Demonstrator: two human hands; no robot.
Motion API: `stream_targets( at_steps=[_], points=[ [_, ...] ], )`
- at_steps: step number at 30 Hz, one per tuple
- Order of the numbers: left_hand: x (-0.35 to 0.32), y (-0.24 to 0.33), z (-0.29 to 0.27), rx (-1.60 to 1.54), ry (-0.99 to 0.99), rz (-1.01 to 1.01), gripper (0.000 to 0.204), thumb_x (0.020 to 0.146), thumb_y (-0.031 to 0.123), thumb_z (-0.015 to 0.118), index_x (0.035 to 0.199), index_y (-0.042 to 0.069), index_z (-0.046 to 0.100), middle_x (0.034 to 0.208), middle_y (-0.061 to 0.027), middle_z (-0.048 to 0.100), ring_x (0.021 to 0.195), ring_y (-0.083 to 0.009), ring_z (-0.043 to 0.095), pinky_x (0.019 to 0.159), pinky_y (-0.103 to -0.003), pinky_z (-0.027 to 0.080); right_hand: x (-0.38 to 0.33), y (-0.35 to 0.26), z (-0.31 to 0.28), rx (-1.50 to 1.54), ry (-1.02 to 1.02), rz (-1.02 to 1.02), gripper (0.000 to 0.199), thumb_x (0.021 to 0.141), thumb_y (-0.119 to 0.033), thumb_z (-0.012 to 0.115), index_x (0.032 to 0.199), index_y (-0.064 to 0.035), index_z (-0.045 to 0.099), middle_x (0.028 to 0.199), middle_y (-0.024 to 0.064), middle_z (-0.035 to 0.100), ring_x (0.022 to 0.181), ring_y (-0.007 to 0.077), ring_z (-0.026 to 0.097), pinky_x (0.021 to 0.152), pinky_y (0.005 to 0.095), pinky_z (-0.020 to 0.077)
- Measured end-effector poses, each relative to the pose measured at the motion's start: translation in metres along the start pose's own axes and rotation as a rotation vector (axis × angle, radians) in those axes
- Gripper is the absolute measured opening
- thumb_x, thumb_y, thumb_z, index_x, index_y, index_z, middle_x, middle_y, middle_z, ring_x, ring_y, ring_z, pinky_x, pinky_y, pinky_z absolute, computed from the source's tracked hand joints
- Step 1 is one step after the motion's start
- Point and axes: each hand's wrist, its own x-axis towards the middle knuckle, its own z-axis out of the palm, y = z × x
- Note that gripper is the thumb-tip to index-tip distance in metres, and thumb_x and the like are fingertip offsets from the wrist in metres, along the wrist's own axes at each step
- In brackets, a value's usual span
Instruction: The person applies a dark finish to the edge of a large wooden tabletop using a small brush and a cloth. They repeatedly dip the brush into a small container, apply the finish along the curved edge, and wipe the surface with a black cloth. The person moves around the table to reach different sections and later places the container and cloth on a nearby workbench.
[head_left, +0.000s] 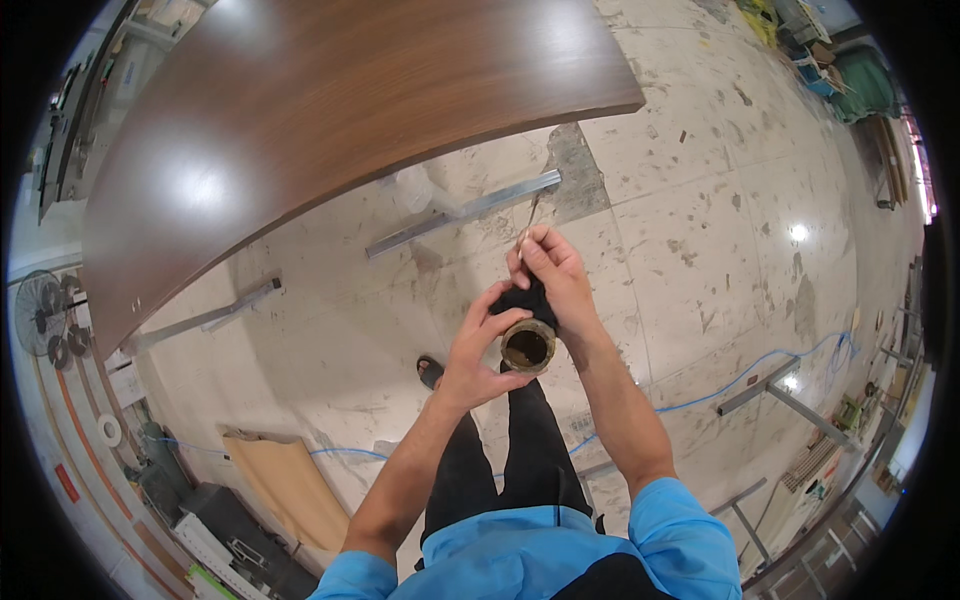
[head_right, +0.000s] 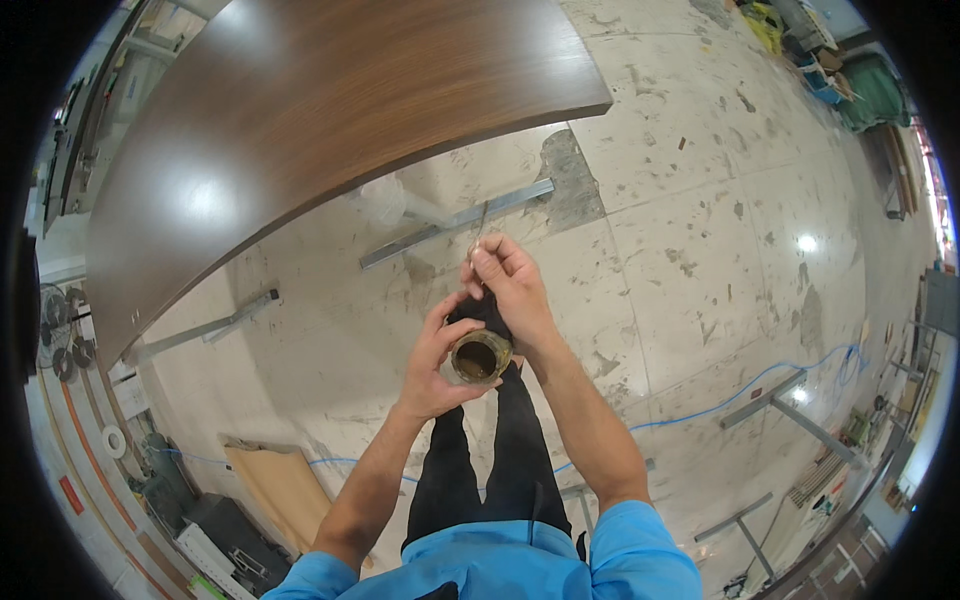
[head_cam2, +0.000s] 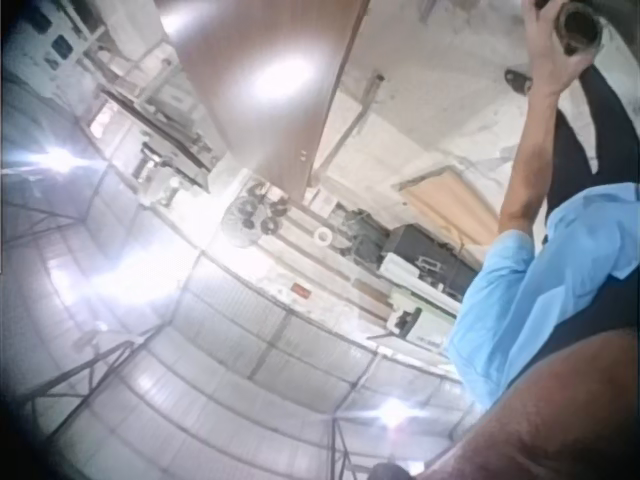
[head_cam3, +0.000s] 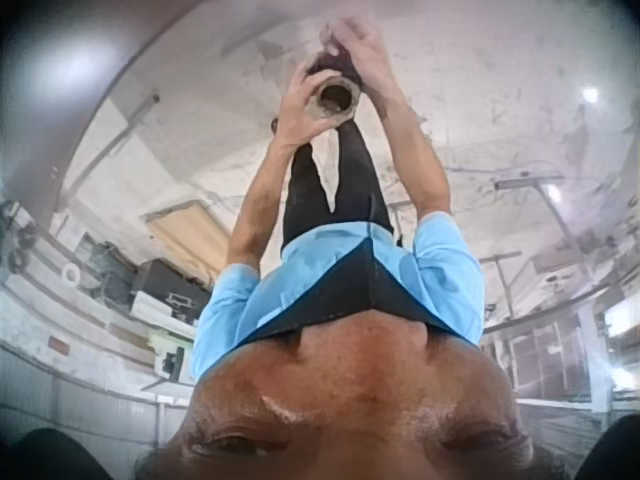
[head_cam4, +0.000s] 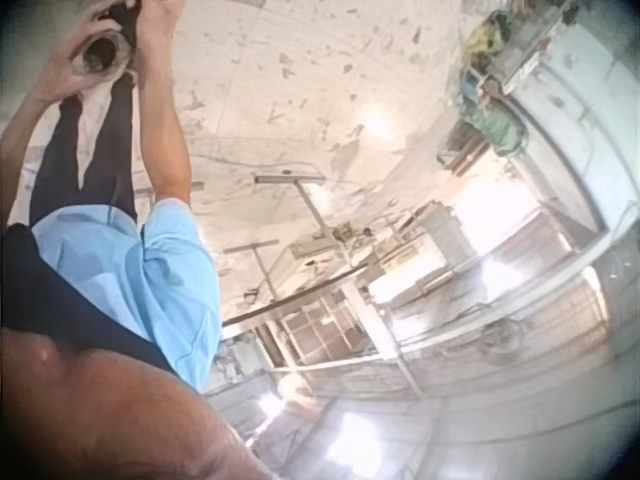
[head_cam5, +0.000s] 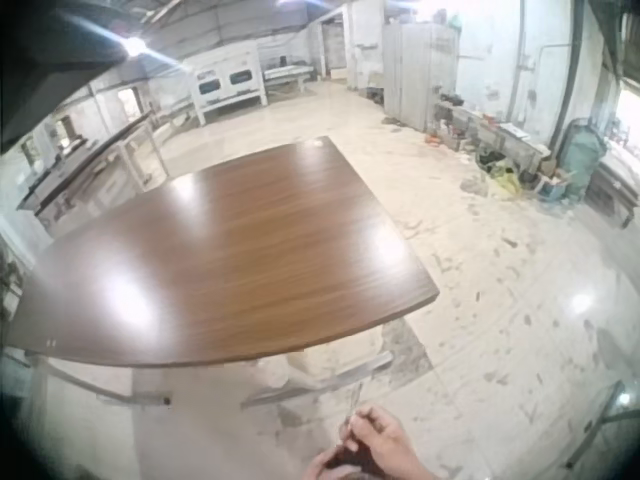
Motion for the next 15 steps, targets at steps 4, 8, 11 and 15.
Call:
stream_targets(
  at_steps=[4, 8, 11, 15],
  points=[
    [-0.001, 0.001, -0.01, -0.138, -0.008, -0.102, 0.078, 0.067, 0.007, 0.097, 0.138, 0.009, 0.064, 0.162, -0.0215, 0.041, 0.147, -0.0336, 0.049, 0.116, -0.043, 0.047, 0.006, 0.006, 0.011, -0.03, 0.023, -0.046, 0.013, 0.108, -0.019, 0.068, 0.105, -0.0081, 0.063, 0.096, 0.0014, 0.065, 0.081, 0.0088, 0.056, 0.075, 0.0233, 0.049],
    [-0.005, 0.004, -0.016, -0.092, 0.078, -0.159, 0.076, 0.065, 0.009, 0.095, 0.136, 0.007, 0.066, 0.149, -0.0172, 0.059, 0.144, -0.0349, 0.054, 0.115, -0.044, 0.048, 0.011, 0.015, 0.019, -0.08, 0.073, -0.088, 0.014, 0.106, -0.019, 0.071, 0.108, -0.0059, 0.067, 0.096, -0.0005, 0.065, 0.082, 0.0077, 0.058, 0.075, 0.0236, 0.0499],
    [-0.007, 0.004, -0.024, -0.005, 0.086, -0.132, 0.077, 0.068, 0.004, 0.095, 0.138, 0.004, 0.062, 0.142, -0.0123, 0.061, 0.135, -0.0248, 0.059, 0.115, -0.039, 0.048, 0.014, 0.018, 0.027, -0.186, 0.177, -0.106, 0.015, 0.104, -0.018, 0.072, 0.109, -0.0035, 0.071, 0.091, -0.001, 0.068, 0.079, 0.0064, 0.06, 0.072, 0.0239, 0.0514],
    [-0.012, 0.002, -0.035, 0.051, 0.122, -0.068, 0.077, 0.069, 0.002, 0.095, 0.138, 0.002, 0.061, 0.135, -0.01, 0.062, 0.125, -0.0203, 0.063, 0.116, -0.037, 0.047, 0.037, 0.006, 0.028, -0.71, 0.434, -0.371, 0.014, 0.1, -0.014, 0.074, 0.103, -0.0005, 0.074, 0.089, 0.0041, 0.074, 0.078, 0.0094, 0.064, 0.073, 0.0261, 0.052]
  ],
)
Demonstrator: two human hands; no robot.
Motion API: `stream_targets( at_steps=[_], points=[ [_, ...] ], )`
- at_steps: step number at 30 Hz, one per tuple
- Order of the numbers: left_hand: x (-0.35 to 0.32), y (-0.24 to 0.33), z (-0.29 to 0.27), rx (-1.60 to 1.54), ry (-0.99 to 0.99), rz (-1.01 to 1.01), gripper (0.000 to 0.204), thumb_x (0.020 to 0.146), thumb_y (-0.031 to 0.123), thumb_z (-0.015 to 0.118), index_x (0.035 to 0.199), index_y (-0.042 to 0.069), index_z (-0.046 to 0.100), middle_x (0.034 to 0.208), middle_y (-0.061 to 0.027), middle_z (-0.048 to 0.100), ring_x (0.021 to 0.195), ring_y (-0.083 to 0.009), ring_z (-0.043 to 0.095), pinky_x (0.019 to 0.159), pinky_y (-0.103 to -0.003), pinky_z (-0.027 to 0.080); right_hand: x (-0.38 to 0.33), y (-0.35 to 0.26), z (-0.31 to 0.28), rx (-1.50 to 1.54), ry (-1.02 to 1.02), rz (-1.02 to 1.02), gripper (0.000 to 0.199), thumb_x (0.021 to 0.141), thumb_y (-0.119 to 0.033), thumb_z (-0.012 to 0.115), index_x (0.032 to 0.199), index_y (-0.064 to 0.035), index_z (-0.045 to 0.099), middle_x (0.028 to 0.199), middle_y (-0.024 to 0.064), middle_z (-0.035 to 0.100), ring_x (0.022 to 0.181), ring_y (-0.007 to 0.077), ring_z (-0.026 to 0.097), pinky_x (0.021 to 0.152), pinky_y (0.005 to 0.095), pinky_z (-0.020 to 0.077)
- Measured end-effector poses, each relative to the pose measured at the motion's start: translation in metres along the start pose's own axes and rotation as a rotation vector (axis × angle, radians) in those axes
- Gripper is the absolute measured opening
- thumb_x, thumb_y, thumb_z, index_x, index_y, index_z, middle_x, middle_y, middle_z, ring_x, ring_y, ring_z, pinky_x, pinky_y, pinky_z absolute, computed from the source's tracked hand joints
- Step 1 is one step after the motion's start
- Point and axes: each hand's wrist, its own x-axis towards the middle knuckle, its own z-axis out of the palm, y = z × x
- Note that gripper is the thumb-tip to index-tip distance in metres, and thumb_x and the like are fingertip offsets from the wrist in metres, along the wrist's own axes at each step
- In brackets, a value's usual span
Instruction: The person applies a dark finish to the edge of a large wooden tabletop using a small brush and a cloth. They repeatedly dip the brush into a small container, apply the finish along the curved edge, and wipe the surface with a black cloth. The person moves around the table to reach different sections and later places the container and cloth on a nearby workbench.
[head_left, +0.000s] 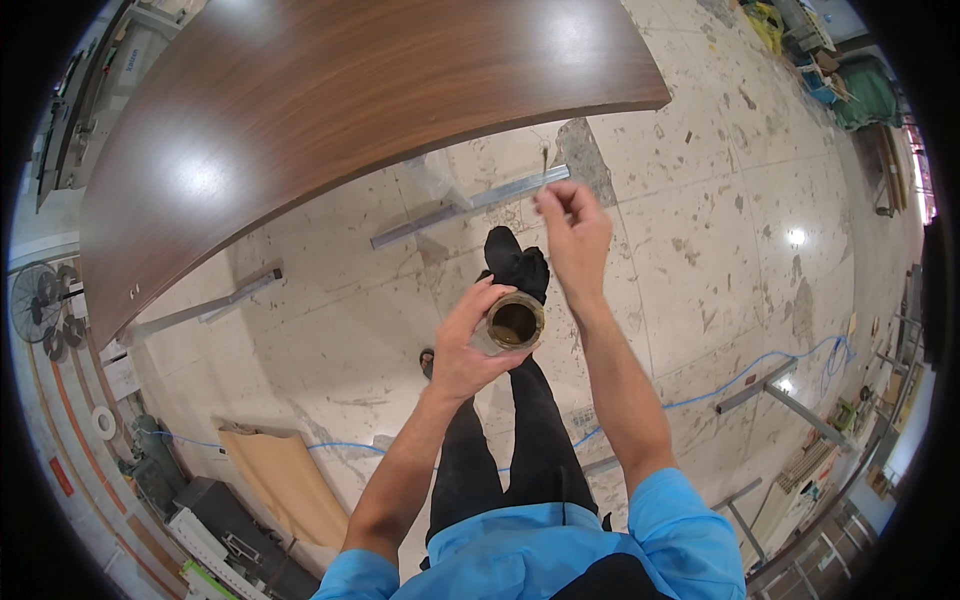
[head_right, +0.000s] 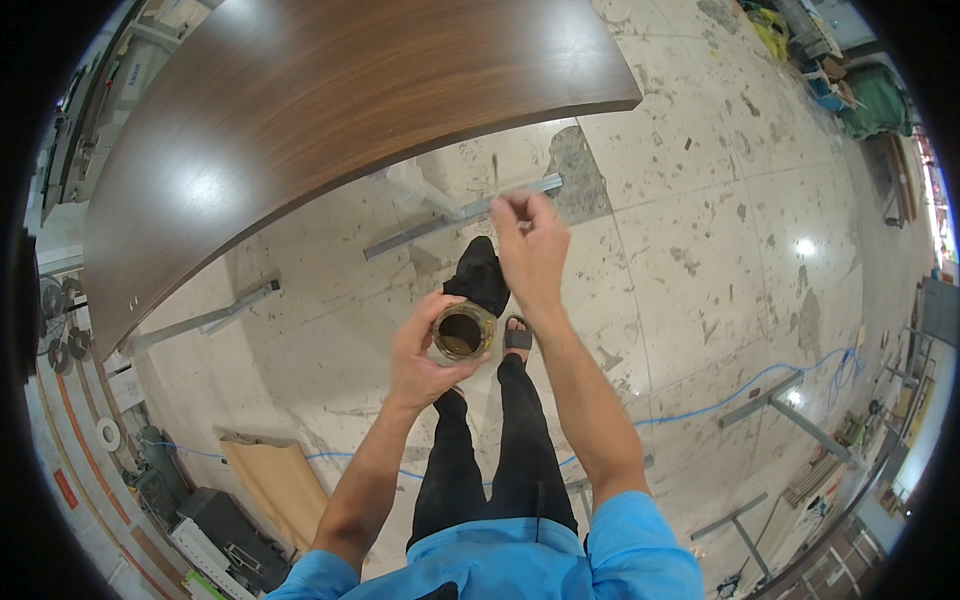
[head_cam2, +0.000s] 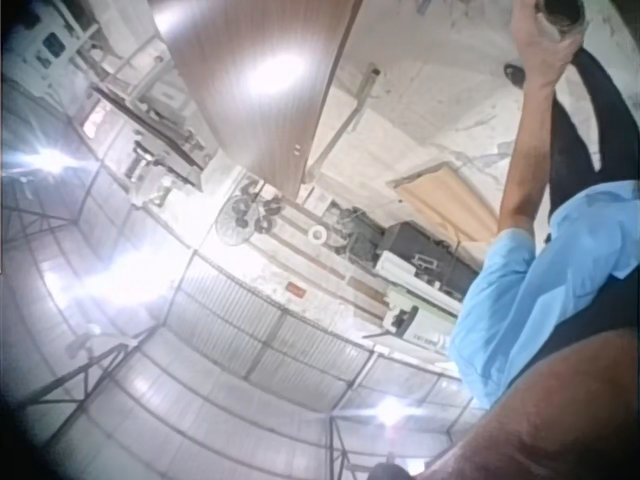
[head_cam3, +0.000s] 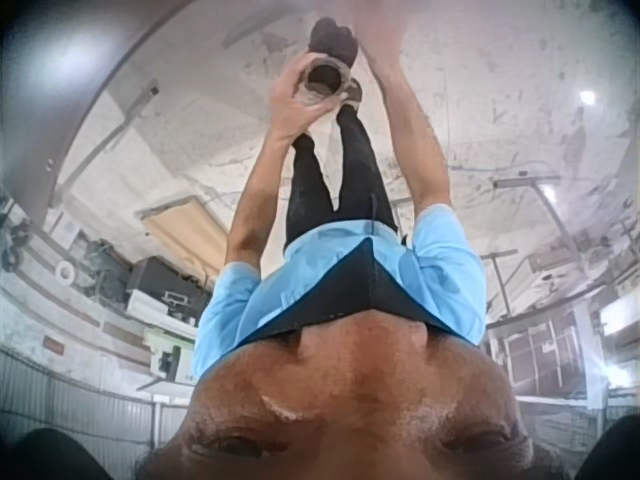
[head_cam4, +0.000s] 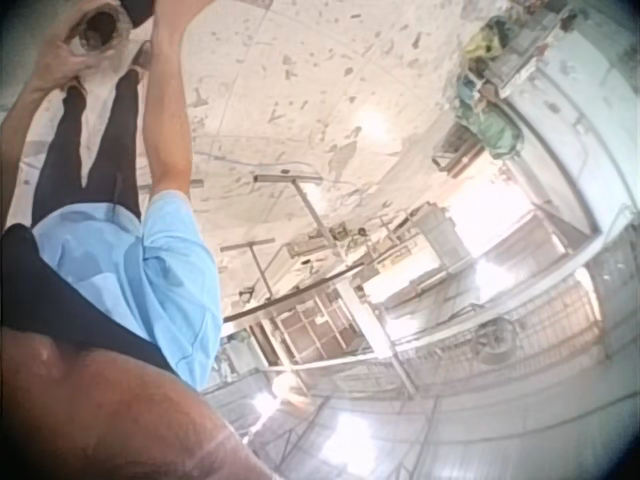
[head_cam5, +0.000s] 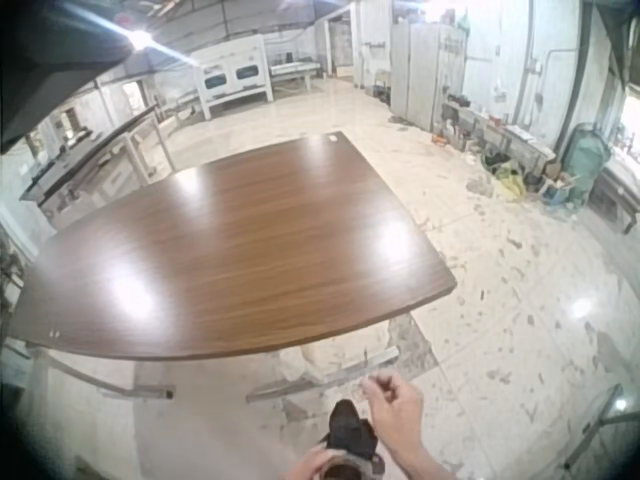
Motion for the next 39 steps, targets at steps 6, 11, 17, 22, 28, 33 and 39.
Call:
stream_targets(
  at_steps=[6, 11, 17, 22, 28, 33, 39],
  points=[
    [-0.013, -0.004, -0.016, 0.144, 0.023, 0.107, 0.077, 0.069, 0.002, 0.095, 0.138, 0.002, 0.061, 0.136, -0.0107, 0.061, 0.122, -0.0192, 0.063, 0.113, -0.036, 0.049, 0.054, 0.004, 0.007, -0.276, 0.158, -0.37, 0.013, 0.096, -0.01, 0.075, 0.1, 0.0029, 0.075, 0.086, 0.0078, 0.075, 0.075, 0.012, 0.067, 0.072, 0.0281, 0.0537],
    [-0.029, -0.007, -0.023, 0.1, 0.051, 0.006, 0.078, 0.069, 0.002, 0.095, 0.138, 0.0, 0.06, 0.137, -0.0113, 0.061, 0.123, -0.0195, 0.063, 0.112, -0.036, 0.05, 0.049, 0.005, 0.015, -0.287, 0.064, -0.349, 0.012, 0.096, -0.009, 0.074, 0.099, 0.0022, 0.076, 0.086, 0.0068, 0.075, 0.075, 0.0115, 0.067, 0.071, 0.0278, 0.0536],
    [-0.042, -0.007, -0.03, 0.075, 0.106, -0.042, 0.079, 0.07, 0.001, 0.095, 0.14, 0.0, 0.059, 0.138, -0.0117, 0.06, 0.125, -0.0201, 0.062, 0.11, -0.035, 0.051, 0.041, 0.001, 0.018, -0.216, 0.14, -0.29, 0.011, 0.096, -0.009, 0.074, 0.098, 0.002, 0.076, 0.083, 0.0056, 0.074, 0.073, 0.0107, 0.066, 0.071, 0.0267, 0.0529],
    [-0.049, -0.004, -0.034, -0.021, 0.17, -0.105, 0.073, 0.071, 0.004, 0.095, 0.136, 0.001, 0.063, 0.131, -0.0134, 0.066, 0.12, -0.0221, 0.067, 0.112, -0.038, 0.05, 0.036, 0.002, 0.027, -0.19, -0.018, -0.351, 0.011, 0.095, -0.007, 0.075, 0.096, 0.0032, 0.075, 0.083, 0.0064, 0.074, 0.073, 0.0111, 0.066, 0.071, 0.0269, 0.0531],
    [-0.054, -0.003, -0.038, 0.023, 0.176, -0.074, 0.073, 0.072, 0.003, 0.095, 0.137, 0.0, 0.062, 0.136, -0.0147, 0.062, 0.119, -0.0204, 0.066, 0.106, -0.034, 0.054, 0.031, 0.002, 0.043, -0.18, 0.127, -0.37, 0.007, 0.091, -0.007, 0.074, 0.093, 0.0005, 0.075, 0.084, 0.0113, 0.073, 0.07, 0.0173, 0.068, 0.067, 0.0305, 0.0533],
    [-0.061, -0.005, -0.043, 0.042, 0.185, -0.06, 0.074, 0.071, 0.003, 0.095, 0.137, 0.0, 0.061, 0.137, -0.0148, 0.062, 0.12, -0.0209, 0.066, 0.108, -0.034, 0.053, 0.032, 0.001, 0.045, -0.176, 0.158, -0.337, 0.008, 0.091, -0.008, 0.073, 0.092, -0.0001, 0.075, 0.083, 0.0107, 0.073, 0.069, 0.0179, 0.067, 0.066, 0.0312, 0.0533],
    [-0.069, -0.008, -0.046, -0.009, 0.217, -0.119, 0.074, 0.071, 0.003, 0.094, 0.137, 0.0, 0.061, 0.135, -0.0144, 0.062, 0.12, -0.0205, 0.066, 0.108, -0.034, 0.052, 0.021, 0.002, 0.064, -0.159, 0.025, -0.362, 0.008, 0.092, -0.009, 0.075, 0.093, -0.0005, 0.076, 0.085, 0.0105, 0.073, 0.069, 0.0186, 0.067, 0.067, 0.0325, 0.0535]
  ],
)
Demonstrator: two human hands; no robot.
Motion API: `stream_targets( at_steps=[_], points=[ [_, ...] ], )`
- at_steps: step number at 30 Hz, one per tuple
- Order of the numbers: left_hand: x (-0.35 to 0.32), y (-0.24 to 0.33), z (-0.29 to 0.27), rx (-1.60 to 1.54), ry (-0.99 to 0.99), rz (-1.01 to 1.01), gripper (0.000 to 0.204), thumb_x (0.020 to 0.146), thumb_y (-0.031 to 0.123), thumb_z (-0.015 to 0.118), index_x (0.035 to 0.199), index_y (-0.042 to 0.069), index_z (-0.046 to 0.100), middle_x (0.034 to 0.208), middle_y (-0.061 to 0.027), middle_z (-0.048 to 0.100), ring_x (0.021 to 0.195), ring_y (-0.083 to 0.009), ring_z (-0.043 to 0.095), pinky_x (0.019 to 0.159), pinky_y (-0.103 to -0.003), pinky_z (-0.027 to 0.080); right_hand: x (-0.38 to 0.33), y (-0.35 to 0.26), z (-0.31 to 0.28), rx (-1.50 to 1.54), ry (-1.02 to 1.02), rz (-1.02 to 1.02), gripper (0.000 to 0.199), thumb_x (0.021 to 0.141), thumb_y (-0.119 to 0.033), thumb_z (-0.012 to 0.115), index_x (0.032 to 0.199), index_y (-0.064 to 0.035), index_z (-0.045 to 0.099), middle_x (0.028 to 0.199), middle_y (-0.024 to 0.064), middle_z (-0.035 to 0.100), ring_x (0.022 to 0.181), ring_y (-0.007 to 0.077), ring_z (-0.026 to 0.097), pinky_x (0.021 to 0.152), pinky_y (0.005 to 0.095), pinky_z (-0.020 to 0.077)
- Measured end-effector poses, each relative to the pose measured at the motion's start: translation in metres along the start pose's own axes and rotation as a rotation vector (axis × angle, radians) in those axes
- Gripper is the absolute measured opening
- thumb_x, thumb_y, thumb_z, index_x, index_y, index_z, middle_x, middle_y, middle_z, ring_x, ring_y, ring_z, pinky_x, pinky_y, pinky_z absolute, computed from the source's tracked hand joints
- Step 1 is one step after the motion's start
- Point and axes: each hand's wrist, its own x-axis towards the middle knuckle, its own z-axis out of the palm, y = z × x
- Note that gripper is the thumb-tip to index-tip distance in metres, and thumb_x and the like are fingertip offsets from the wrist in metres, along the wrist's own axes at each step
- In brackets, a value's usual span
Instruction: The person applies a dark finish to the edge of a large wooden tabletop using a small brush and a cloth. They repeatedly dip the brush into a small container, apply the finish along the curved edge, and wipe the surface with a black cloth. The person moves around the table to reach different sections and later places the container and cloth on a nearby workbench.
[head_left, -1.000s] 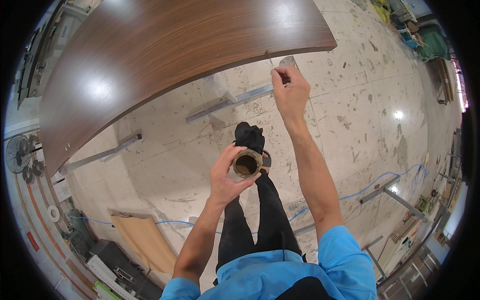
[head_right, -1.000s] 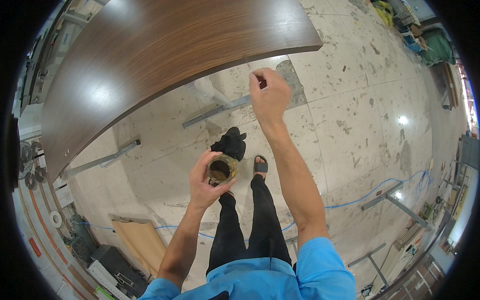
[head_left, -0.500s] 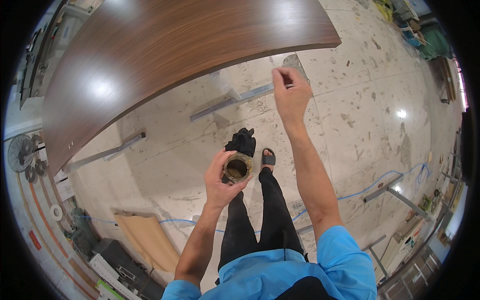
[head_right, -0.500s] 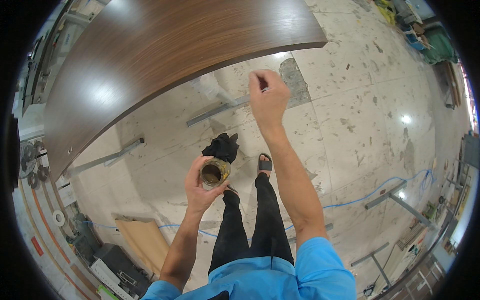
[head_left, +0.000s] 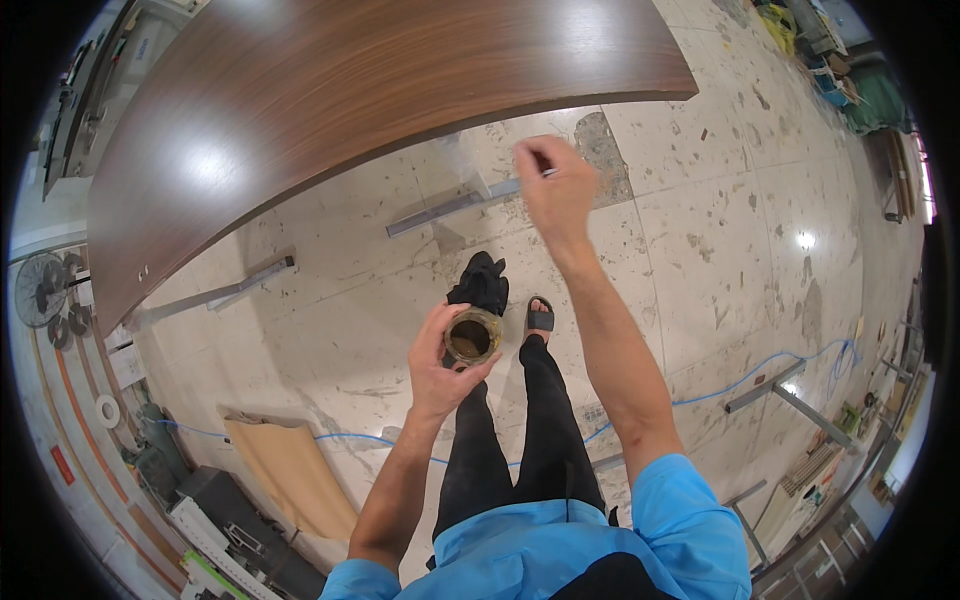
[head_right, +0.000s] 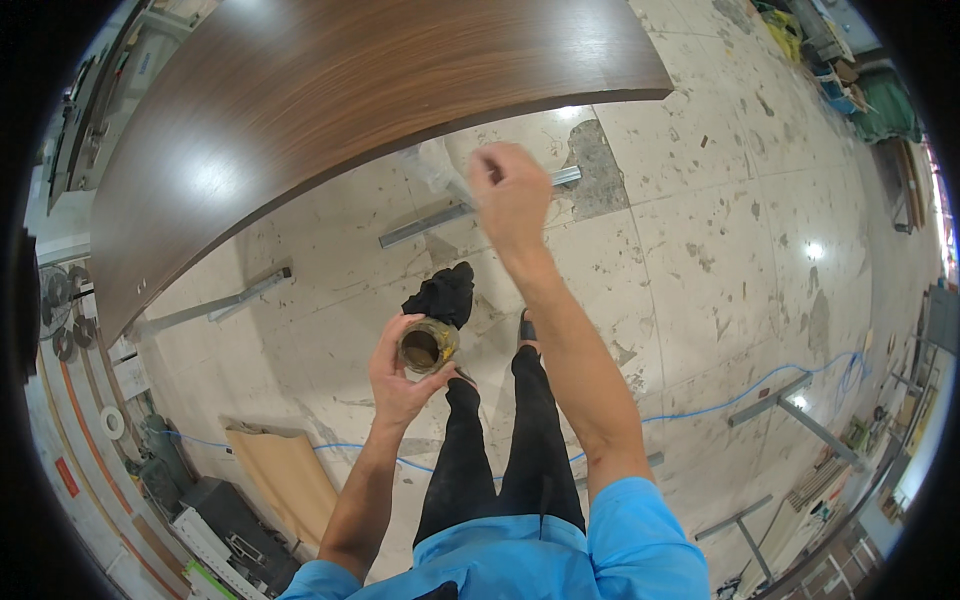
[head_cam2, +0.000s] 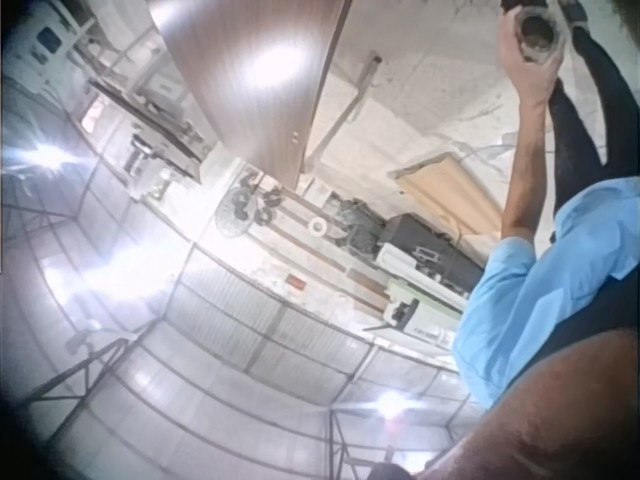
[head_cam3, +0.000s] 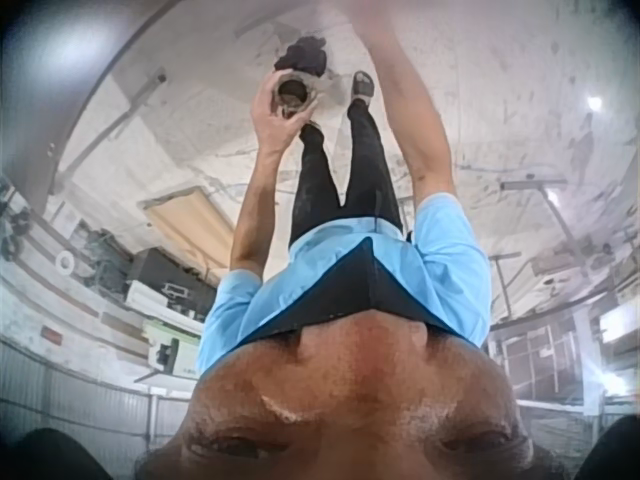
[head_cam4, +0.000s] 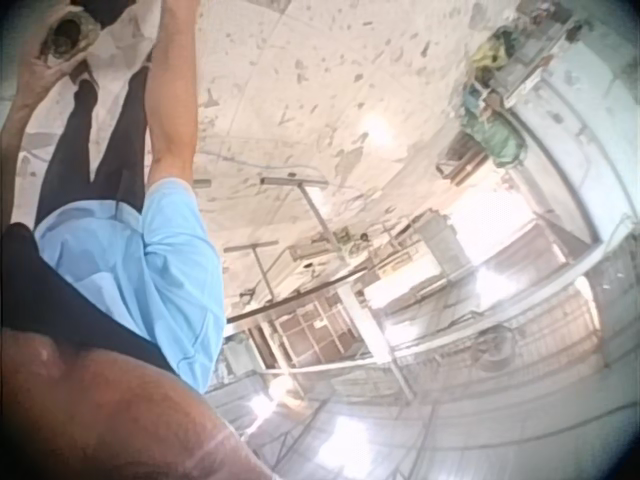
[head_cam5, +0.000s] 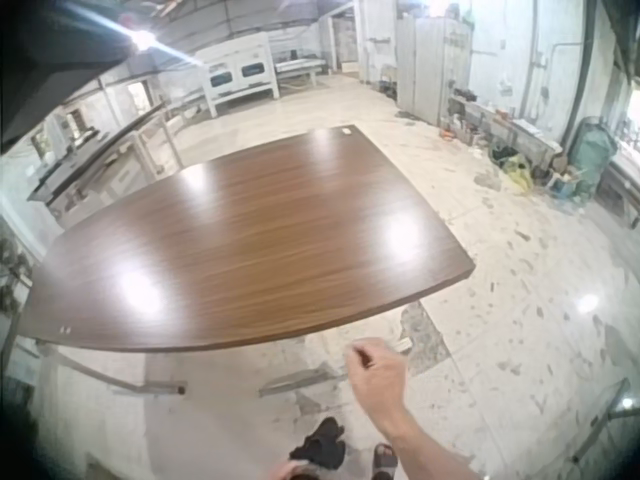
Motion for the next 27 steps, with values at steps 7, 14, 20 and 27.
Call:
stream_targets(
  at_steps=[7, 14, 20, 27],
  points=[
    [-0.008, -0.003, -0.014, 0.02, 0.007, 0.013, 0.076, 0.073, 0.009, 0.098, 0.138, 0.001, 0.06, 0.134, -0.0096, 0.061, 0.122, -0.0191, 0.062, 0.107, -0.034, 0.051, -0.004, 0.003, 0.006, -0.044, 0.251, 0.029, 0.009, 0.092, -0.008, 0.076, 0.096, -0.0006, 0.077, 0.089, 0.013, 0.073, 0.072, 0.0226, 0.069, 0.069, 0.0336, 0.0543],
    [-0.017, -0.009, -0.022, 0.039, 0.052, -0.043, 0.074, 0.072, 0.003, 0.094, 0.137, 0.0, 0.062, 0.135, -0.0137, 0.062, 0.121, -0.0197, 0.065, 0.109, -0.034, 0.052, -0.024, 0.005, 0.051, 0.034, -0.082, -0.091, 0.013, 0.095, -0.009, 0.078, 0.103, 0.0015, 0.078, 0.089, 0.0087, 0.075, 0.076, 0.0134, 0.065, 0.071, 0.0286, 0.0526],
    [-0.022, -0.015, -0.032, 0.063, 0.065, -0.019, 0.075, 0.071, 0.001, 0.093, 0.138, 0.001, 0.061, 0.137, -0.0113, 0.061, 0.123, -0.0188, 0.063, 0.108, -0.033, 0.052, 0.003, 0.015, -0.015, -0.012, 0.292, 0.1, 0.013, 0.096, -0.011, 0.076, 0.101, 0.0008, 0.078, 0.091, 0.01, 0.076, 0.075, 0.0175, 0.068, 0.072, 0.0308, 0.0543],
    [-0.02, -0.017, -0.027, 0.017, 0.049, -0.045, 0.076, 0.071, -0.002, 0.092, 0.139, 0.001, 0.059, 0.137, -0.0098, 0.059, 0.123, -0.0188, 0.062, 0.107, -0.033, 0.052, 0.011, 0.026, -0.021, -0.041, 0.085, -0.023, 0.014, 0.097, -0.012, 0.076, 0.1, 0.0014, 0.078, 0.087, 0.0054, 0.075, 0.074, 0.0109, 0.064, 0.068, 0.0275, 0.0512]
  ],
)
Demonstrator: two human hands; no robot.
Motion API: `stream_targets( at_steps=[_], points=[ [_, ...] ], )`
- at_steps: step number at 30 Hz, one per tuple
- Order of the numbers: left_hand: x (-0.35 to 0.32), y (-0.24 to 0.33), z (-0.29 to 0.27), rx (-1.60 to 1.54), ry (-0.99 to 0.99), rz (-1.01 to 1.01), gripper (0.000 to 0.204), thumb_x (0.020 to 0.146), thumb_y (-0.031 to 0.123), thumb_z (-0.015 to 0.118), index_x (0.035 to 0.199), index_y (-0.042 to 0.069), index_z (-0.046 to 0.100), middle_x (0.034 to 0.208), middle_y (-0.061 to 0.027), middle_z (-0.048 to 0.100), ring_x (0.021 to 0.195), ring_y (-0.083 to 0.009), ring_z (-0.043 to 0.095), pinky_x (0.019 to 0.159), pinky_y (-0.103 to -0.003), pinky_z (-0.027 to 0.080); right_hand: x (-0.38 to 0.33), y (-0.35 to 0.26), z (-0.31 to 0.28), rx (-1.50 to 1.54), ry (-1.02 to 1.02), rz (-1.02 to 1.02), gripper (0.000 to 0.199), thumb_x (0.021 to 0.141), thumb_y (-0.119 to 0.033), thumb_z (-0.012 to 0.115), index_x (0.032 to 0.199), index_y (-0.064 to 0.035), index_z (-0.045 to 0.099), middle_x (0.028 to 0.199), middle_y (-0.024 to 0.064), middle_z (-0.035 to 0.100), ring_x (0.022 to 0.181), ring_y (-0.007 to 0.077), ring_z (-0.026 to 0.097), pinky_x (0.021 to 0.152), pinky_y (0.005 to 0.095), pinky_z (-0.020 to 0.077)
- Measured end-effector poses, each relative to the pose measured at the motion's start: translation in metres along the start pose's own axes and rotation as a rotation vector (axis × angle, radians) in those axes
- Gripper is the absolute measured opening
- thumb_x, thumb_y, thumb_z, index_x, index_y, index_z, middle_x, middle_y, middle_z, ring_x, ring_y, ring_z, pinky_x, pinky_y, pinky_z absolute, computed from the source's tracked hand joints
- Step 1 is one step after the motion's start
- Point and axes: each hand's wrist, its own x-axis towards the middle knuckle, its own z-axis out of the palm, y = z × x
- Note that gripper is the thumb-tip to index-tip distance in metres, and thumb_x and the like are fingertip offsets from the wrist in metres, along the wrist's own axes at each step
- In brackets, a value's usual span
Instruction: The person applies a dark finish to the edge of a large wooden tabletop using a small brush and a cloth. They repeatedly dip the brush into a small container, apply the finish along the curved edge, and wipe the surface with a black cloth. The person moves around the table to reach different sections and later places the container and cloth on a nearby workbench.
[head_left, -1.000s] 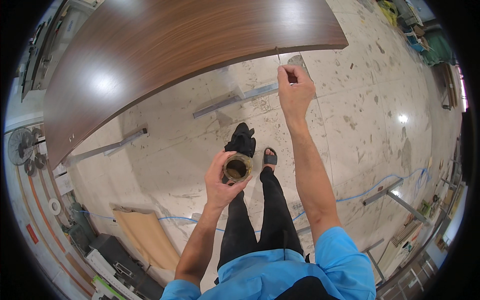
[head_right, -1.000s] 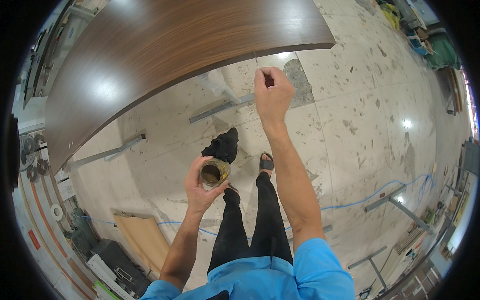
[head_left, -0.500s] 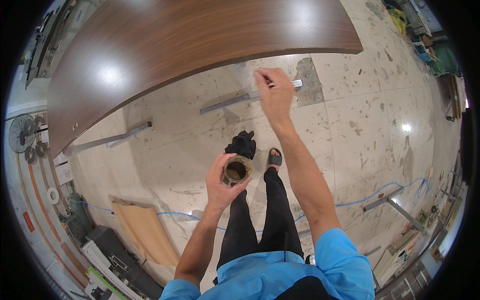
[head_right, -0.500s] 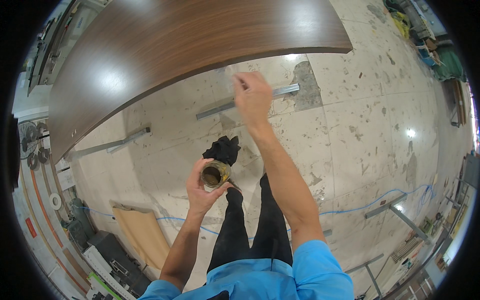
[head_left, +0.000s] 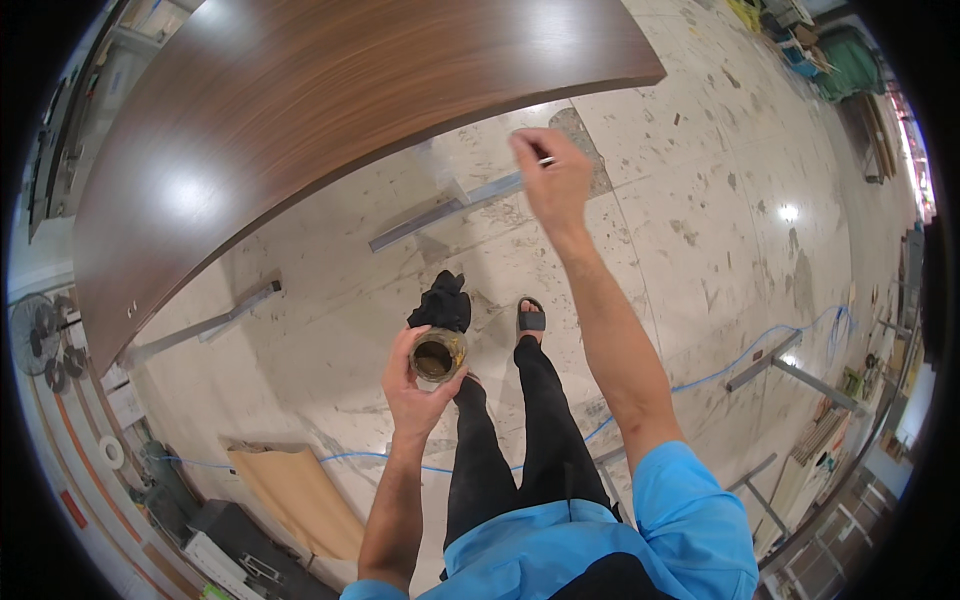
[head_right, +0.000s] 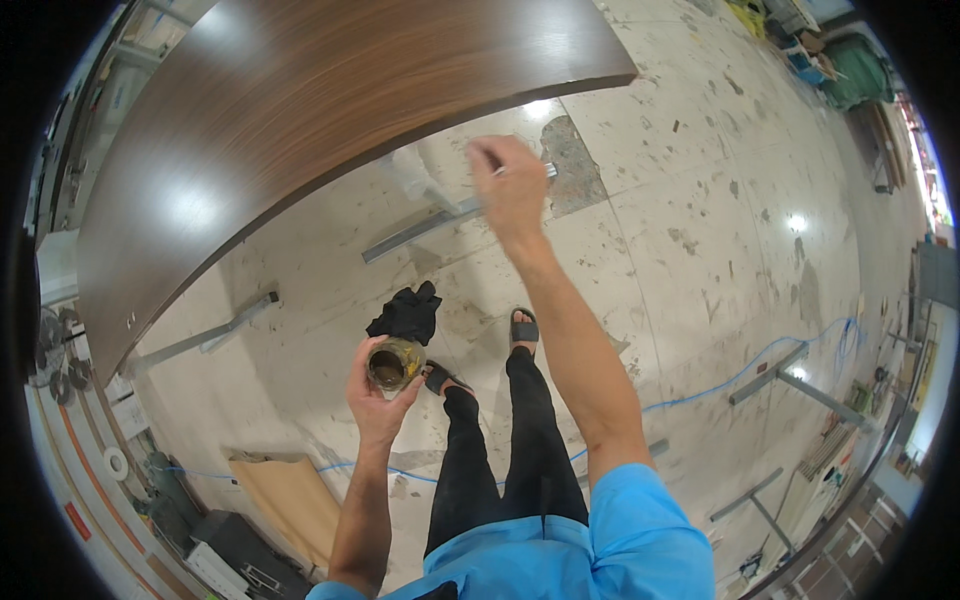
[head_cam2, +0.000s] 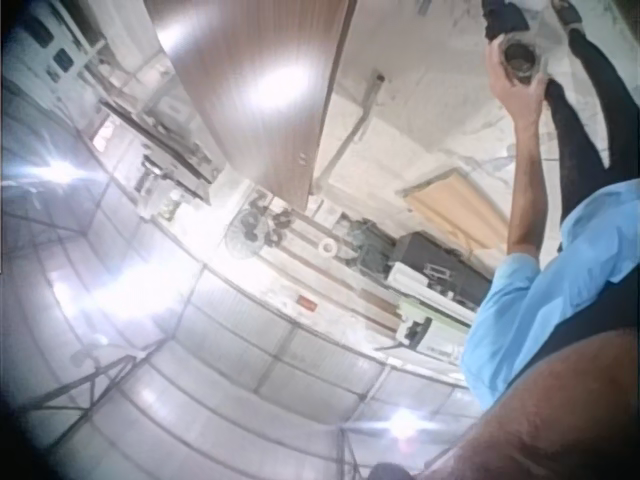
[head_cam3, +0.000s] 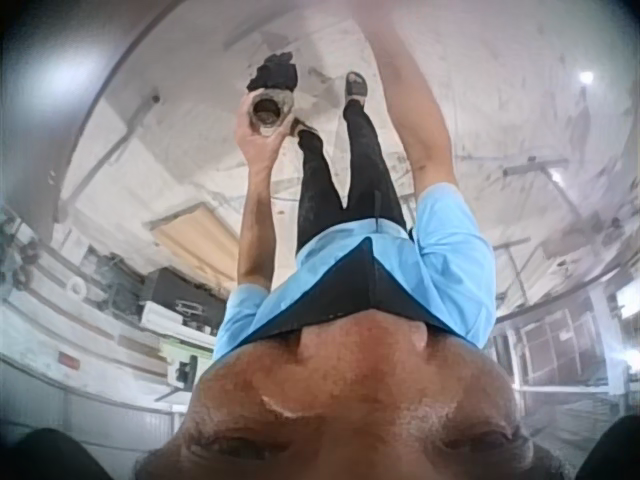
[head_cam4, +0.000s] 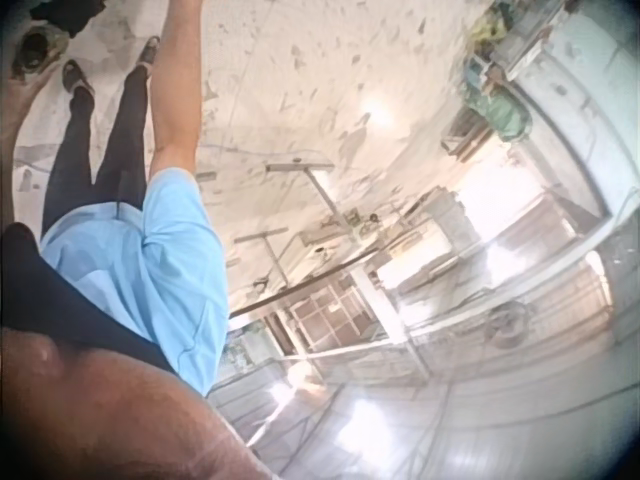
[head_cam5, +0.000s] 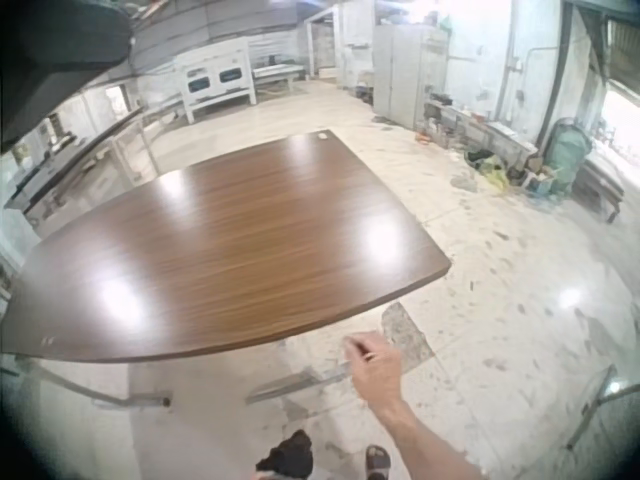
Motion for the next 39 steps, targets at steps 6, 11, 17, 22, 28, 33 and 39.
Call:
stream_targets(
  at_steps=[6, 11, 17, 22, 28, 33, 39],
  points=[
    [0.004, 0.004, 0.012, -0.003, -0.019, 0.033, 0.075, 0.069, 0.0, 0.093, 0.137, 0.0, 0.06, 0.135, -0.0103, 0.06, 0.121, -0.0191, 0.063, 0.106, -0.033, 0.053, 0.02, 0.011, -0.032, -0.034, 0.209, 0.069, 0.009, 0.094, -0.01, 0.074, 0.095, -0.0021, 0.078, 0.087, 0.0106, 0.075, 0.072, 0.0187, 0.069, 0.067, 0.0321, 0.0531],
    [0.006, 0.004, 0.024, -0.02, -0.027, 0.014, 0.076, 0.068, -0.001, 0.093, 0.137, 0.0, 0.06, 0.136, -0.0108, 0.06, 0.121, -0.02, 0.063, 0.108, -0.035, 0.052, 0.019, 0.01, -0.037, -0.083, -0.148, -0.041, 0.009, 0.095, -0.011, 0.075, 0.095, -0.0026, 0.079, 0.088, 0.0093, 0.076, 0.071, 0.0177, 0.069, 0.067, 0.0327, 0.0533],
    [0.01, 0.009, 0.031, 0.06, -0.063, 0.089, 0.076, 0.069, 0.0, 0.093, 0.137, 0.001, 0.06, 0.138, -0.0115, 0.06, 0.122, -0.0205, 0.063, 0.107, -0.035, 0.052, 0.054, 0.035, -0.077, -0.076, 0.316, 0.061, 0.013, 0.096, -0.014, 0.075, 0.099, -0.0025, 0.079, 0.088, 0.0124, 0.075, 0.073, 0.0218, 0.069, 0.071, 0.0348, 0.0544],
    [0.01, 0.012, 0.037, 0.053, -0.057, 0.044, 0.074, 0.072, 0.003, 0.093, 0.138, 0.001, 0.061, 0.139, -0.0127, 0.06, 0.125, -0.0217, 0.062, 0.108, -0.035, 0.052, 0.042, 0.04, -0.048, -0.117, 0.093, -0.028, 0.012, 0.096, -0.012, 0.075, 0.102, -0.0028, 0.079, 0.091, 0.0102, 0.076, 0.079, 0.0193, 0.07, 0.073, 0.0334, 0.0546],
    [0.004, 0.014, 0.028, 0.045, -0.051, 0.02, 0.074, 0.074, 0.004, 0.093, 0.14, 0.001, 0.06, 0.14, -0.0128, 0.06, 0.126, -0.0213, 0.063, 0.113, -0.036, 0.05, -0.009, 0.013, 0.014, 0.163, -0.033, 0.024, 0.013, 0.097, -0.011, 0.074, 0.107, -0.0028, 0.078, 0.096, 0.0118, 0.077, 0.083, 0.0208, 0.073, 0.075, 0.0334, 0.0565],
    [-0.002, 0.006, 0.016, 0.013, -0.017, -0.001, 0.075, 0.073, 0.002, 0.093, 0.14, 0.001, 0.059, 0.14, -0.0129, 0.06, 0.126, -0.0208, 0.063, 0.116, -0.036, 0.047, -0.003, 0.018, 0.023, 0.13, 0.128, 0.18, 0.012, 0.097, -0.009, 0.073, 0.106, -0.0022, 0.078, 0.095, 0.0101, 0.078, 0.083, 0.0178, 0.072, 0.076, 0.0315, 0.0566],
    [-0.016, -0.001, -0.008, -0.006, 0.036, -0.058, 0.075, 0.073, 0.002, 0.093, 0.14, 0.001, 0.059, 0.138, -0.0119, 0.06, 0.126, -0.0199, 0.062, 0.113, -0.036, 0.049, -0.052, -0.016, 0.074, 0.109, -0.292, -0.108, 0.011, 0.099, -0.009, 0.073, 0.105, -0.0012, 0.078, 0.09, 0.0063, 0.075, 0.08, 0.0123, 0.067, 0.072, 0.0297, 0.0547]
  ],
)
